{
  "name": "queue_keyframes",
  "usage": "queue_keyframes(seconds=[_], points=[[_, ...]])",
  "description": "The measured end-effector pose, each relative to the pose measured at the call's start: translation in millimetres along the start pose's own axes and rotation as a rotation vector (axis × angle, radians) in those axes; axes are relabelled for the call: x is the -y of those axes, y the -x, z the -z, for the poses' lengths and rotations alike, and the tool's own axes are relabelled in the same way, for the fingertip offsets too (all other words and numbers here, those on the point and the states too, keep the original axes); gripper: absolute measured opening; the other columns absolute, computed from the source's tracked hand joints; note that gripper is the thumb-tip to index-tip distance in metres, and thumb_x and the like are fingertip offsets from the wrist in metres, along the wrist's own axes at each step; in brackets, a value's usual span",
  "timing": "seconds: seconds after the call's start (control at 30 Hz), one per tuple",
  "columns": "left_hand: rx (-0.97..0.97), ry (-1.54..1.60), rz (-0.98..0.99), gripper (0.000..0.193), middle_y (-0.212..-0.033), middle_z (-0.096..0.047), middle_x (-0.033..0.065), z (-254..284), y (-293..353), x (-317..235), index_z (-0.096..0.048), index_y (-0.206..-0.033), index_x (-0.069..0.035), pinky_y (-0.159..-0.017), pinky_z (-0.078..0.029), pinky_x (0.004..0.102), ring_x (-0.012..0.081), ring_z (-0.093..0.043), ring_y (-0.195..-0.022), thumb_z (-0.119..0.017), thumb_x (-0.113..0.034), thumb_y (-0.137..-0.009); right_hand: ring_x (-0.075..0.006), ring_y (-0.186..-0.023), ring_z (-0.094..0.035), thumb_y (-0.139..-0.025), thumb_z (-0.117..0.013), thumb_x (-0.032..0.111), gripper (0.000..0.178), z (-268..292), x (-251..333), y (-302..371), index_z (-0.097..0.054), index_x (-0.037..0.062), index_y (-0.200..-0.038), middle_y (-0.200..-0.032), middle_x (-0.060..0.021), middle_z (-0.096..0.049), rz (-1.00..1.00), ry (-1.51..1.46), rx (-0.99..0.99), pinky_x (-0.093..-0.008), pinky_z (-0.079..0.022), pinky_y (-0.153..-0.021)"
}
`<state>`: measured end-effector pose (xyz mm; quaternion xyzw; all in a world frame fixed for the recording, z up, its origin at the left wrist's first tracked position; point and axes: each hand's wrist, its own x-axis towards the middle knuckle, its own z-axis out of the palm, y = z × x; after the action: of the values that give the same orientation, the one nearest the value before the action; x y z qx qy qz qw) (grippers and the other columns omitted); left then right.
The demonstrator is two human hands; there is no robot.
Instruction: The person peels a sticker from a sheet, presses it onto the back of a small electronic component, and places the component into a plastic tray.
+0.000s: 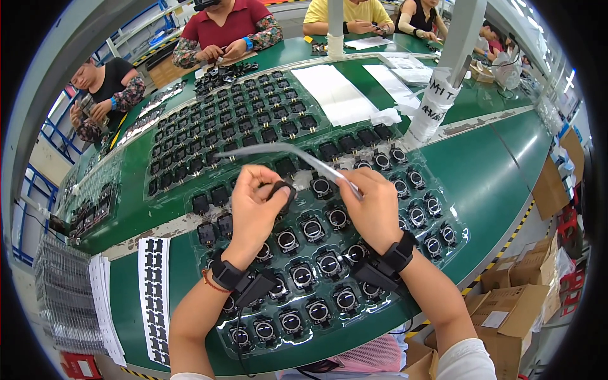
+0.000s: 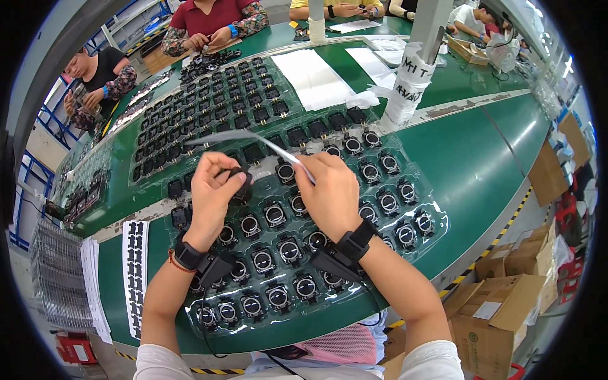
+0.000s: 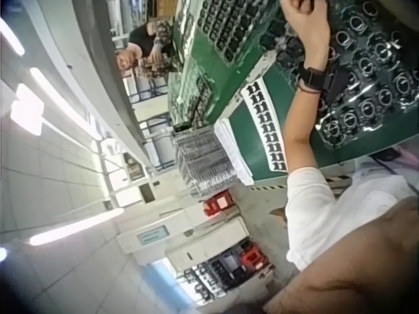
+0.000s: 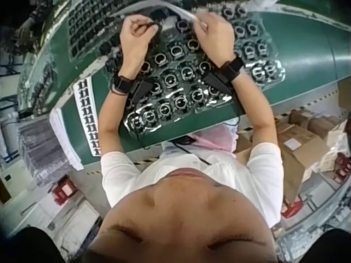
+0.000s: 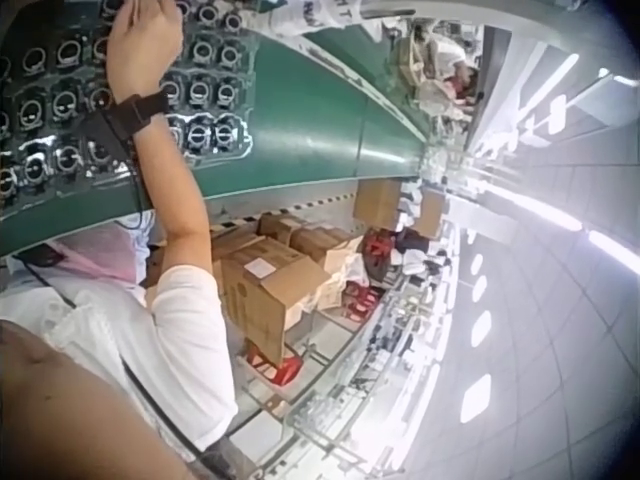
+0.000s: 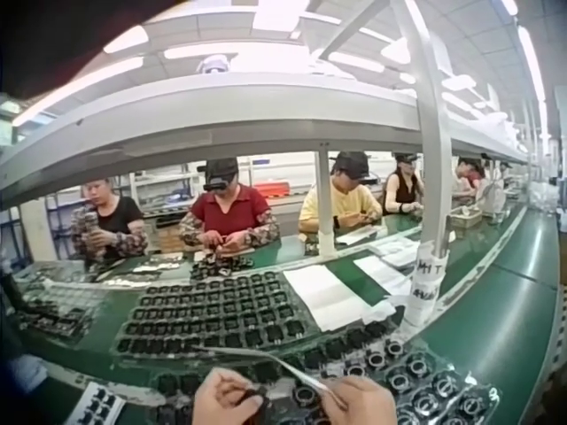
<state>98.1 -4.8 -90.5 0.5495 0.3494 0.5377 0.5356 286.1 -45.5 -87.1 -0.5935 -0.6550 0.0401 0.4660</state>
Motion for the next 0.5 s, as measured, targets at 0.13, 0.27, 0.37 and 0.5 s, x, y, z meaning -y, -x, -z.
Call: queue_keyframes(seconds=[0.13,0.27,0.37,0.5], points=[[0.064,-0.152,0.016,0.027,-0.09,-0.054,0.0042,-2.4,-8.7,-10.3,-0.053,-0.1,-0.001,-0.073,-0.047,0.0219,0.0106,-0.058,-0.083,-0.059,0.008,-0.075,-0.0187,-0.068,-0.06,-0.081,-0.059,0.004,0.017,-2.4,0.1,-1.2,-0.066,0.0014,-0.095,-0.082,-0.0103,-0.062,-0.096,-0.203,-0.061,-0.0273,-0.046,-0.06],[0.292,-0.489,0.171,0.019,-0.085,-0.062,0.004,0.8,-24.7,-5.6,-0.062,-0.094,0.0,-0.07,-0.048,0.0207,0.0085,-0.06,-0.077,-0.063,0.004,-0.075,-0.0161,-0.071,-0.059,-0.081,-0.058,0.001,0.018,-3.6,0.8,-1.2,-0.066,0.0016,-0.097,-0.084,-0.0093,-0.063,-0.036,-0.269,-0.136,-0.0253,-0.045,-0.063],[0.241,-0.68,0.057,0.016,-0.078,-0.067,0.008,-8.6,-32.7,-6.1,-0.065,-0.083,0.0,-0.067,-0.05,0.0236,0.0108,-0.063,-0.071,-0.07,-0.007,-0.07,-0.0153,-0.073,-0.059,-0.081,-0.057,0.0,0.019,0.9,2.4,-2.0,-0.066,0.0024,-0.098,-0.085,-0.0087,-0.063,-0.052,-0.292,-0.149,-0.0244,-0.045,-0.065],[0.219,-0.905,-0.06,0.015,-0.073,-0.066,0.0082,-10.8,-36.7,-5.8,-0.064,-0.077,0.001,-0.059,-0.049,0.0244,0.0123,-0.063,-0.064,-0.073,-0.007,-0.067,-0.0126,-0.07,-0.056,-0.081,-0.058,0.0,0.02,2.5,6.4,-3.9,-0.067,0.0043,-0.098,-0.083,-0.0066,-0.06,-0.051,-0.341,-0.209,-0.0229,-0.043,-0.062]])
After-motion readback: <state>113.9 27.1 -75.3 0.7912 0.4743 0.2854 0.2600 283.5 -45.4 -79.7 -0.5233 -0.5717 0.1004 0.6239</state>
